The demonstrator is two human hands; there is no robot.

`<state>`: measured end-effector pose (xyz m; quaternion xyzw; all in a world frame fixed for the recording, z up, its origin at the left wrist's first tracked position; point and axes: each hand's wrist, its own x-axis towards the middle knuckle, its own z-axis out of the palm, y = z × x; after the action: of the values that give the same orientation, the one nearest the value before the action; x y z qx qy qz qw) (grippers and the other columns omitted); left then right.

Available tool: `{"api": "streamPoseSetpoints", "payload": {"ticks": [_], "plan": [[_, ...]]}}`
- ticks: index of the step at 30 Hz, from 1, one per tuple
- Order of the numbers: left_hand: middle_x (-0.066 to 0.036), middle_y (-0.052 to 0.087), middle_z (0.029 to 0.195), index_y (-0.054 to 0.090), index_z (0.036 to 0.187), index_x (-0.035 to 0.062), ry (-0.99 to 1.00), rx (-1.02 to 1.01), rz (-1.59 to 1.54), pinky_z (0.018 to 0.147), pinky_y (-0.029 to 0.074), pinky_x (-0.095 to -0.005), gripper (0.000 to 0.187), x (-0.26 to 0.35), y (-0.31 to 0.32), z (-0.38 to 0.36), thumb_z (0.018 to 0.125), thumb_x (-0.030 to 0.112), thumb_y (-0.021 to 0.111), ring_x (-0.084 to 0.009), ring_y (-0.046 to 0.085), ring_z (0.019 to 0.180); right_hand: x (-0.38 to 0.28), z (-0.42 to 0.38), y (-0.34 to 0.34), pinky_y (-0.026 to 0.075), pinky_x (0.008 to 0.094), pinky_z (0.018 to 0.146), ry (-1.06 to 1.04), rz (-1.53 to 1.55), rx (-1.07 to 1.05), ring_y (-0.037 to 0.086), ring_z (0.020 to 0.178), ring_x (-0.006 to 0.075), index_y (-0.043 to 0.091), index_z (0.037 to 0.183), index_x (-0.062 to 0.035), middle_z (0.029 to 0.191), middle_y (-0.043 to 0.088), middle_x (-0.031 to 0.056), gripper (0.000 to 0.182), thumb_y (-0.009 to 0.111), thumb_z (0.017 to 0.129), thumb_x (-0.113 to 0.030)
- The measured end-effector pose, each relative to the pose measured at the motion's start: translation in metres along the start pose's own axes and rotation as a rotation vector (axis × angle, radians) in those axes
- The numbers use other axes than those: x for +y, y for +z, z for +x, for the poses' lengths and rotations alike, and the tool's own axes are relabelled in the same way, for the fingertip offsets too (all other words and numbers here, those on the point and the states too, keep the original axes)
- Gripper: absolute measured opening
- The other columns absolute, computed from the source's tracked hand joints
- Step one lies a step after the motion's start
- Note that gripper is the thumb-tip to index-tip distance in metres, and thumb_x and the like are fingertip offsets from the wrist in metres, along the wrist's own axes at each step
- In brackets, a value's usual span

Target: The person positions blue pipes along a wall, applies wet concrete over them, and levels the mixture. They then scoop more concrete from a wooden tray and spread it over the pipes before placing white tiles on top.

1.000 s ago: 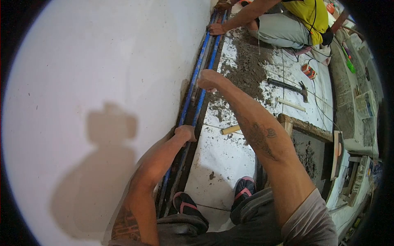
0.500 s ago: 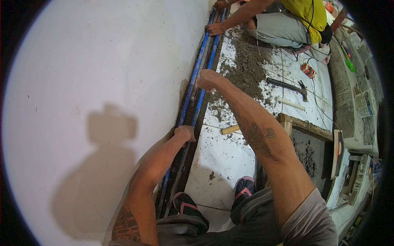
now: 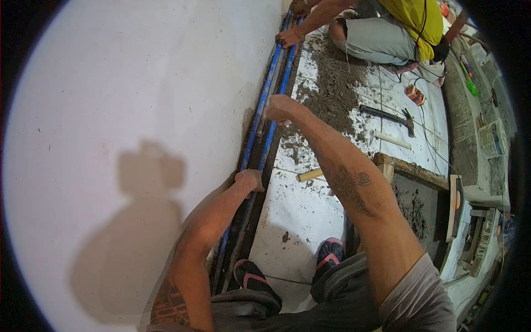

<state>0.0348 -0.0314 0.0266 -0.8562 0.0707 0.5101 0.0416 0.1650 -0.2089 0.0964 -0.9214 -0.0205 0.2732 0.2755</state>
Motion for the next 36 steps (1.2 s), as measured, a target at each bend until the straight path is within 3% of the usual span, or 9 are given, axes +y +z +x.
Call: {"api": "streamPoseSetpoints", "payload": {"ticks": [1,4,7,16,19,36], "plan": [[-0.016,0.072,0.094,0.057,0.120,-0.0033,0.037,0.023,-0.005,0.067,0.060,-0.0364,0.054,-0.002,0.000,-0.001,0.087,0.039,0.069,-0.0237,0.073,0.069,0.001,0.002,0.001,0.057,0.0394,0.055,-0.001,-0.016,-0.007,0.068,0.061,0.0271,0.065,0.073,0.0085,0.070,0.066,0.0195,0.035,0.051,0.090,-0.018],[-0.010,0.071,0.104,0.047,0.141,0.0156,-0.015,0.018,-0.022,0.077,0.057,-0.0331,0.065,-0.001,0.003,0.004,0.084,0.036,0.071,-0.0200,0.072,0.070,0.002,0.006,0.002,0.052,0.0382,0.051,0.040,0.014,-0.041,0.063,0.058,0.0237,0.064,0.071,0.0004,0.068,0.065,0.0130,0.022,0.058,0.081,-0.018],[-0.011,0.071,0.105,0.046,0.142,0.0170,-0.033,-0.015,-0.025,0.076,0.057,-0.0328,0.066,0.000,0.000,0.004,0.084,0.036,0.071,-0.0198,0.072,0.070,0.002,0.004,0.003,0.050,0.0373,0.050,0.015,0.008,0.001,0.061,0.056,0.0233,0.062,0.067,0.0000,0.064,0.063,0.0122,0.022,0.060,0.080,-0.017],[-0.011,0.071,0.103,0.051,0.136,0.0097,-0.006,0.016,-0.025,0.076,0.057,-0.0333,0.059,0.000,0.002,0.003,0.086,0.036,0.070,-0.0204,0.072,0.069,0.002,0.007,0.003,0.051,0.0366,0.050,0.030,0.034,0.016,0.062,0.057,0.0235,0.064,0.070,0.0018,0.066,0.064,0.0134,0.022,0.062,0.081,-0.017],[-0.010,0.071,0.106,0.047,0.140,0.0129,-0.080,-0.081,-0.003,0.077,0.057,-0.0336,0.064,0.002,0.000,0.011,0.086,0.036,0.070,-0.0202,0.072,0.071,0.001,0.005,0.002,0.057,0.0400,0.057,-0.001,0.005,0.010,0.068,0.061,0.0278,0.065,0.071,0.0069,0.068,0.066,0.0189,0.032,0.051,0.089,-0.016],[-0.009,0.073,0.093,0.045,0.142,0.0139,0.009,0.012,-0.017,0.076,0.056,-0.0336,0.067,-0.004,0.005,0.011,0.085,0.037,0.071,-0.0202,0.072,0.068,-0.002,-0.003,-0.002,0.057,0.0401,0.056,-0.011,0.003,0.014,0.067,0.060,0.0272,0.065,0.070,0.0061,0.067,0.065,0.0182,0.033,0.050,0.089,-0.017]]}}
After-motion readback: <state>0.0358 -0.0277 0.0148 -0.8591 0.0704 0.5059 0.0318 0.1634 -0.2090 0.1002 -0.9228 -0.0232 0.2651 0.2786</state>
